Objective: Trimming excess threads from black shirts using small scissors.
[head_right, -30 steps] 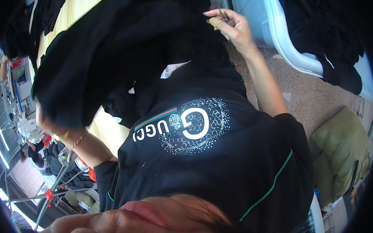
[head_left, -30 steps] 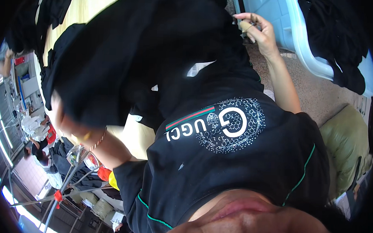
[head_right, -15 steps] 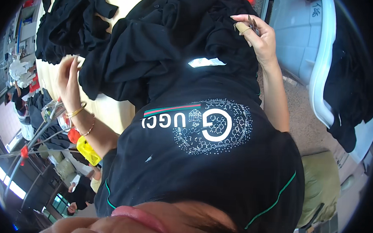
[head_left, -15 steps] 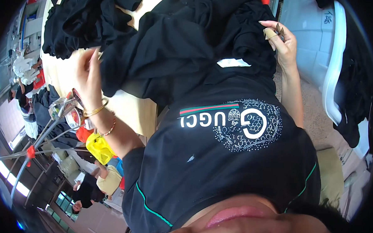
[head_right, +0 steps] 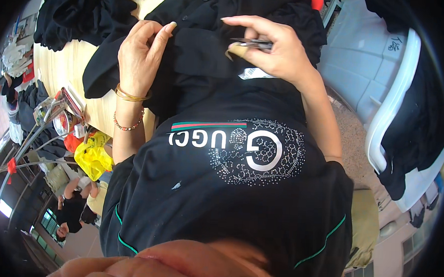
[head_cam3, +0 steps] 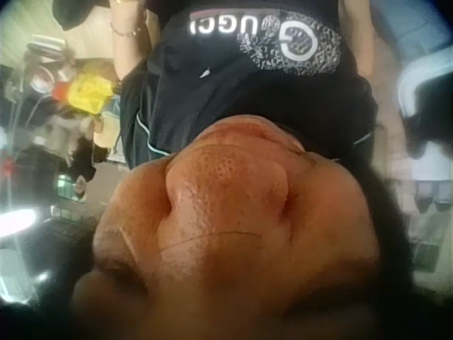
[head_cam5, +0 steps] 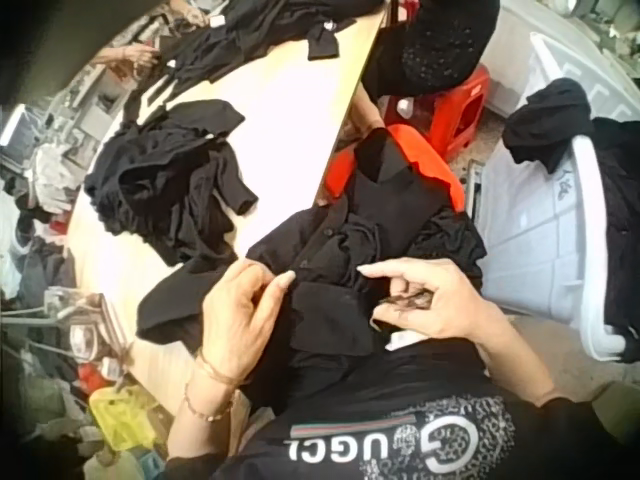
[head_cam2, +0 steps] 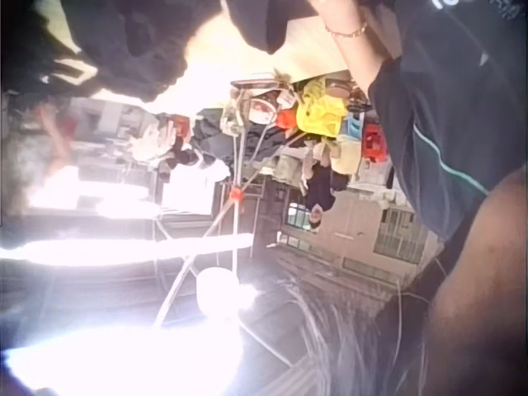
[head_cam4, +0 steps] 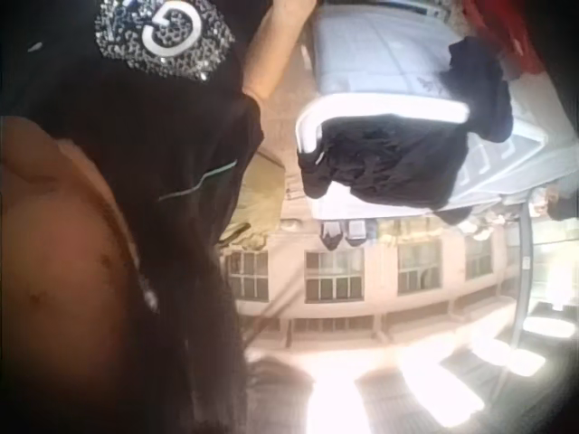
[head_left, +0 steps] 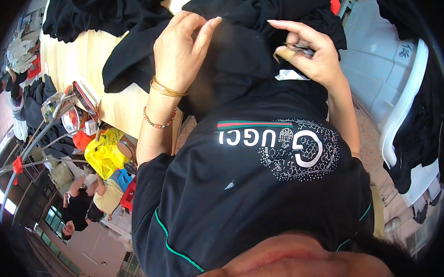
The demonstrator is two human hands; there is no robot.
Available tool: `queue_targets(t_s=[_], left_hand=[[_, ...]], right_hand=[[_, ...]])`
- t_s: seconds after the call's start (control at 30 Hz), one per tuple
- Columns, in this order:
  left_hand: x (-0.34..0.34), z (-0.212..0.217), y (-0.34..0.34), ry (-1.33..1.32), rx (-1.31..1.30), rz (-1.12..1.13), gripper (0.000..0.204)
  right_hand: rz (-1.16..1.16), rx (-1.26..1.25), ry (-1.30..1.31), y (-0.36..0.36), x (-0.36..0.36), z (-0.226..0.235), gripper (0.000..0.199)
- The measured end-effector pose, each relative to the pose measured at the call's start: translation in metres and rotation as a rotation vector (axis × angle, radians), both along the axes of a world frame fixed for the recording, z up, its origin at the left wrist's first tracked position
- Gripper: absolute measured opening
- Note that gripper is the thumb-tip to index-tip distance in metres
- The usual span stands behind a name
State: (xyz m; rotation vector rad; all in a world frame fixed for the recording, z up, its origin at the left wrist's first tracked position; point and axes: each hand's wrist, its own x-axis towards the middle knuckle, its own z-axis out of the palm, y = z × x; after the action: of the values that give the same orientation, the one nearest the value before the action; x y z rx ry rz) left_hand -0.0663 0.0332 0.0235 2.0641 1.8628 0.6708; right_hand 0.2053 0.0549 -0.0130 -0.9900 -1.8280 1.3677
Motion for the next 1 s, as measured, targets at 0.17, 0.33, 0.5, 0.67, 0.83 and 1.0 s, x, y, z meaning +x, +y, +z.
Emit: queue_targets(t_s=[0.17,0.33,0.5,0.67,0.83,1.0], left_hand=[[0.007,0.000,0.001,-0.106,-0.101,0.162,0.026],[0.006,0.000,0.010,-0.028,-0.161,0.097,0.036],[0.004,-0.004,0.013,0.021,-0.154,-0.007,0.035],[0.001,-0.008,0.011,-0.168,-0.214,0.019,0.024],[-0.009,-0.008,0.002,-0.902,-0.238,0.085,0.020],[-0.022,0.017,-0.008,-1.337,-0.436,0.170,0.021]], right_hand=[[0.206,0.163,-0.053,0.004,-0.022,-0.015,0.025],[0.398,0.055,-0.050,-0.004,-0.027,-0.014,0.017],[0.334,0.043,-0.003,-0.002,-0.025,-0.007,0.020],[-0.039,0.186,-0.284,0.024,-0.018,-0.006,0.041],[0.090,0.262,-0.316,0.027,-0.002,-0.018,0.021],[0.218,-0.069,-0.352,0.017,0.015,0.012,0.017]])
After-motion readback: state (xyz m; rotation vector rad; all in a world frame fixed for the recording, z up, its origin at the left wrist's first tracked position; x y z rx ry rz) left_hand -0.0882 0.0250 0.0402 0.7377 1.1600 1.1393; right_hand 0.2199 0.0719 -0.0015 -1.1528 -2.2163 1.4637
